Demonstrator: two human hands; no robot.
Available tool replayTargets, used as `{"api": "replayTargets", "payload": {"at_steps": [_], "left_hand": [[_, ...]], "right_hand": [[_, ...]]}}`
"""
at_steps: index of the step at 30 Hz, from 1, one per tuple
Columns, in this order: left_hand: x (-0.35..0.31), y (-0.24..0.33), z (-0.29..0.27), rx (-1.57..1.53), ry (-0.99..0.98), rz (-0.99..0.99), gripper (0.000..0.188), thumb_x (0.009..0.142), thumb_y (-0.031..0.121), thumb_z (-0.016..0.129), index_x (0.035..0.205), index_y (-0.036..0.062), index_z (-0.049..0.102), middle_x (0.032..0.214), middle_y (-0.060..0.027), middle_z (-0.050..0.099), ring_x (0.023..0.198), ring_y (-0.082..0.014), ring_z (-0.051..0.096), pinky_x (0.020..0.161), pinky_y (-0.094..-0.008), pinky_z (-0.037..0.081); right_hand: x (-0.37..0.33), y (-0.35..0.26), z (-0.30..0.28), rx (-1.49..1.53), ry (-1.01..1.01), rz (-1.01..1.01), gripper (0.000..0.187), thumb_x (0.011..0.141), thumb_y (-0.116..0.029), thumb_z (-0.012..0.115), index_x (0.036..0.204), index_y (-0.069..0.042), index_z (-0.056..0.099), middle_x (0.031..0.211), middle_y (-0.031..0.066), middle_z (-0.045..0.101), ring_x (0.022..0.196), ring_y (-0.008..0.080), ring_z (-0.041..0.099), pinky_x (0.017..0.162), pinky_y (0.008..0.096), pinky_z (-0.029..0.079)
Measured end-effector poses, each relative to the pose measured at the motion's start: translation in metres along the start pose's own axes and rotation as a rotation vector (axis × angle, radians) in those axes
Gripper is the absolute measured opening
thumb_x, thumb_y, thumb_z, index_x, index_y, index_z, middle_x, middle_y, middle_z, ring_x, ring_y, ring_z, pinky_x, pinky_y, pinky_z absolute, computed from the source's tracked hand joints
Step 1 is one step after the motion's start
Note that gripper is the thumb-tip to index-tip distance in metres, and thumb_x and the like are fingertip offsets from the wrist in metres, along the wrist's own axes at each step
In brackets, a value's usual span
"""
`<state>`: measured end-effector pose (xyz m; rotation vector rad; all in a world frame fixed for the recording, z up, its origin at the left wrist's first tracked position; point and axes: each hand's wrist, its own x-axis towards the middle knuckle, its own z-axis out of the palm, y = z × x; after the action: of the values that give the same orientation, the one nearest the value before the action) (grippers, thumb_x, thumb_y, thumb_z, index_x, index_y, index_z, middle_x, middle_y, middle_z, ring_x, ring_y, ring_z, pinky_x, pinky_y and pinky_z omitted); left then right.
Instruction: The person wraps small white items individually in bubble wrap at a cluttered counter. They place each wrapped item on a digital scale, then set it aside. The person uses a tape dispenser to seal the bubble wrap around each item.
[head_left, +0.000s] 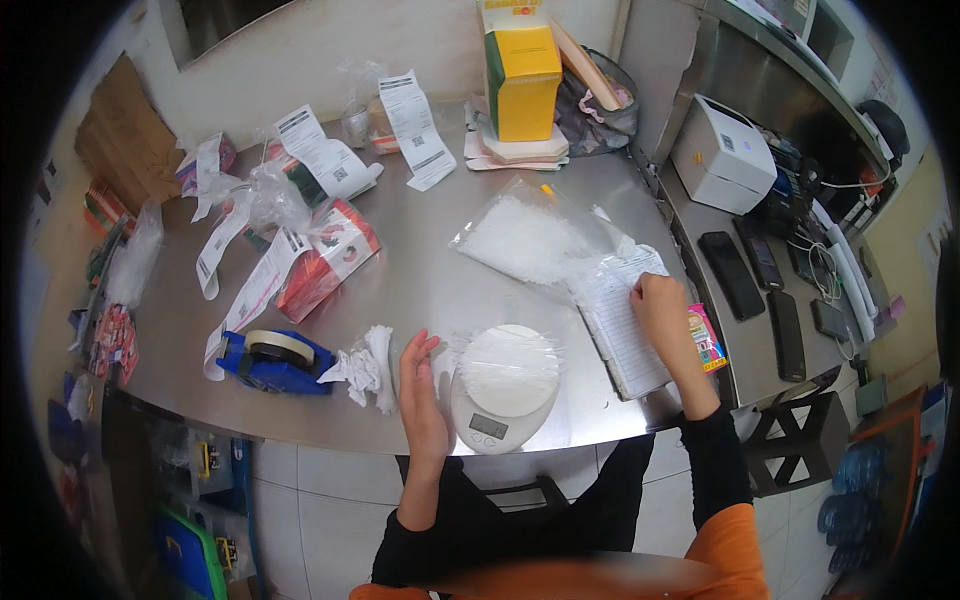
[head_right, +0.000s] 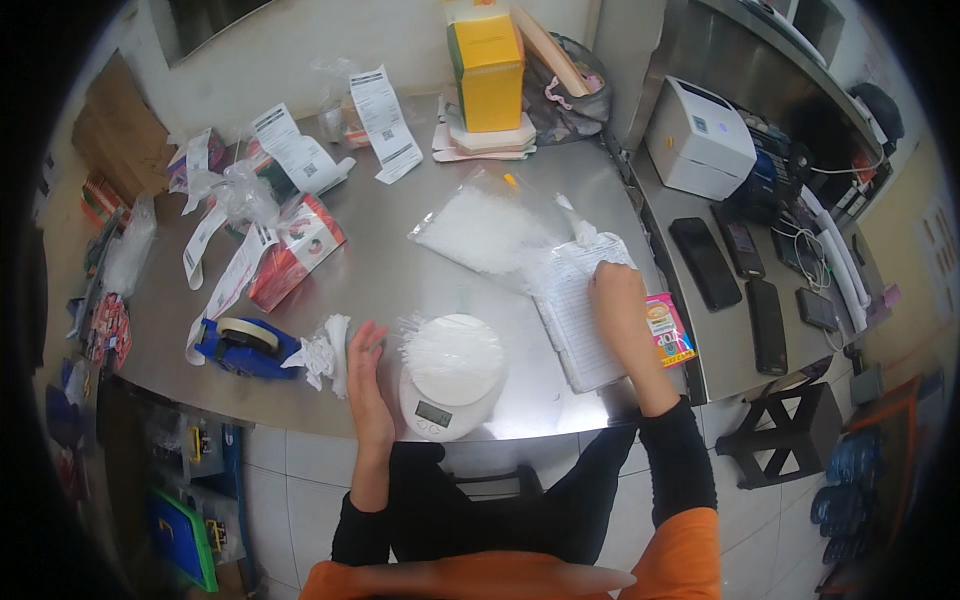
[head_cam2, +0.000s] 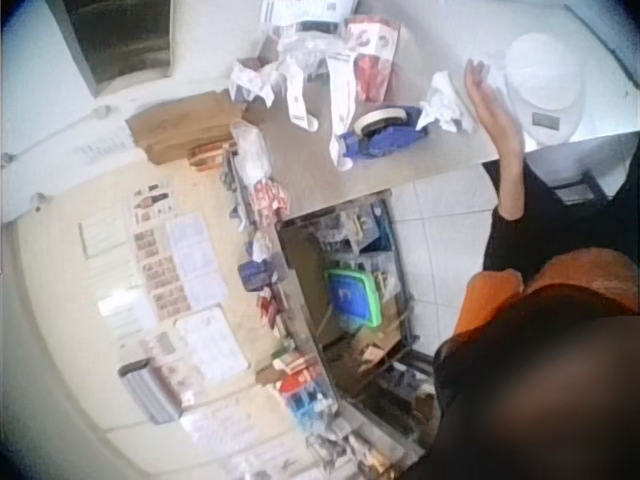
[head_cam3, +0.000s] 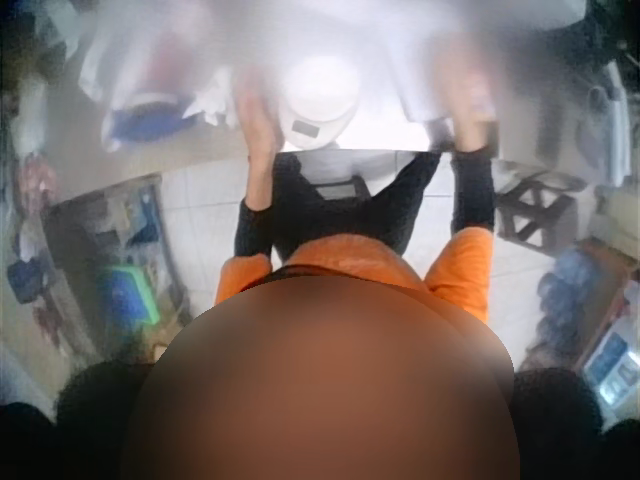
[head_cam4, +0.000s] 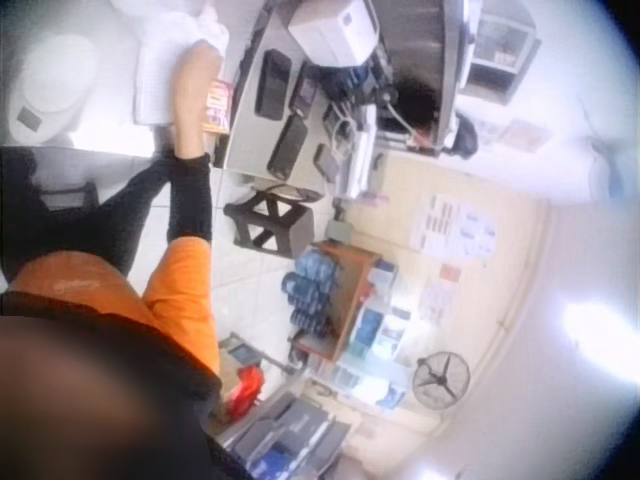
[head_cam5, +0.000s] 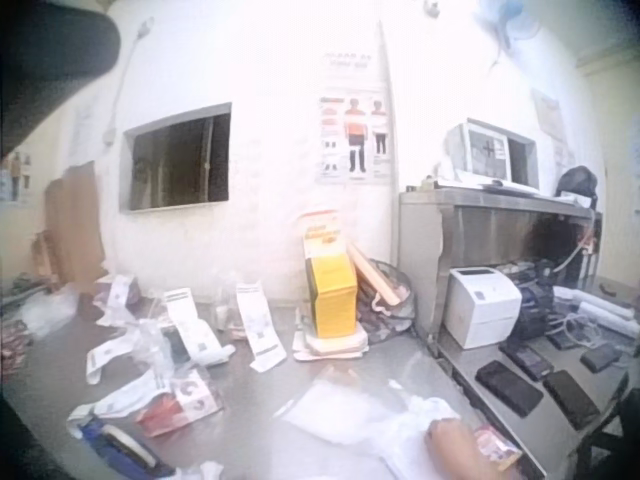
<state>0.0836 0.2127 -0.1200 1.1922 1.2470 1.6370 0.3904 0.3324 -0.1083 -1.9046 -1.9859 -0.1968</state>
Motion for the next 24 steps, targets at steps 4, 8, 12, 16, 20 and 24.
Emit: {"api": "replayTargets", "payload": {"at_steps": [4, 8, 12, 16, 20, 24], "left_hand": [[0.001, 0.001, -0.001, 0.021, 0.011, 0.008, 0.042, 0.098, 0.026, 0.032, 0.131, 0.0019, 0.041, 0.124, -0.0143, 0.048, 0.120, -0.0214, 0.040, 0.104, -0.0337, 0.023], [0.001, 0.000, -0.002, 0.031, 0.016, 0.023, 0.039, 0.097, 0.024, 0.033, 0.129, 0.0026, 0.043, 0.122, -0.0137, 0.049, 0.118, -0.0215, 0.042, 0.104, -0.0338, 0.025], [0.001, 0.000, -0.002, 0.012, 0.019, 0.018, 0.038, 0.096, 0.022, 0.035, 0.128, 0.0026, 0.043, 0.121, -0.0134, 0.049, 0.118, -0.0210, 0.042, 0.104, -0.0334, 0.025], [0.001, 0.000, -0.001, 0.004, 0.021, 0.037, 0.037, 0.096, 0.021, 0.036, 0.128, 0.0026, 0.043, 0.121, -0.0135, 0.049, 0.118, -0.0206, 0.042, 0.103, -0.0330, 0.025], [0.001, 0.000, -0.001, -0.013, 0.023, 0.003, 0.037, 0.096, 0.020, 0.036, 0.128, 0.0017, 0.043, 0.121, -0.0140, 0.048, 0.118, -0.0208, 0.041, 0.104, -0.0333, 0.024], [0.001, 0.001, 0.000, -0.030, 0.023, 0.004, 0.036, 0.096, 0.019, 0.036, 0.128, 0.0012, 0.043, 0.122, -0.0139, 0.048, 0.118, -0.0209, 0.041, 0.105, -0.0334, 0.024]], "right_hand": [[0.008, 0.001, -0.007, 0.017, -0.025, -0.029, 0.011, 0.071, -0.011, 0.065, 0.071, 0.001, 0.066, 0.069, 0.0205, 0.063, 0.067, 0.0345, 0.064, 0.067, 0.0403, 0.051], [0.018, 0.011, -0.033, 0.154, -0.154, 0.028, 0.013, 0.067, -0.010, 0.065, 0.071, 0.002, 0.068, 0.065, 0.0196, 0.064, 0.062, 0.0307, 0.064, 0.063, 0.0362, 0.052], [0.020, 0.021, -0.065, 0.285, -0.513, 0.185, 0.013, 0.065, -0.009, 0.066, 0.072, 0.001, 0.070, 0.061, 0.0171, 0.064, 0.056, 0.0255, 0.064, 0.060, 0.0309, 0.051], [0.010, 0.021, -0.083, 0.206, -0.562, 0.055, 0.012, 0.065, -0.007, 0.067, 0.073, 0.001, 0.071, 0.059, 0.0150, 0.063, 0.052, 0.0210, 0.063, 0.057, 0.0276, 0.050], [0.002, 0.028, -0.099, 0.224, -0.489, 0.053, 0.012, 0.067, -0.009, 0.068, 0.074, 0.000, 0.071, 0.060, 0.0149, 0.064, 0.053, 0.0222, 0.063, 0.058, 0.0282, 0.050], [0.000, 0.029, -0.090, 0.219, -0.389, -0.009, 0.015, 0.071, -0.010, 0.069, 0.080, 0.002, 0.070, 0.067, 0.0138, 0.066, 0.056, 0.0188, 0.065, 0.058, 0.0273, 0.050]]}}
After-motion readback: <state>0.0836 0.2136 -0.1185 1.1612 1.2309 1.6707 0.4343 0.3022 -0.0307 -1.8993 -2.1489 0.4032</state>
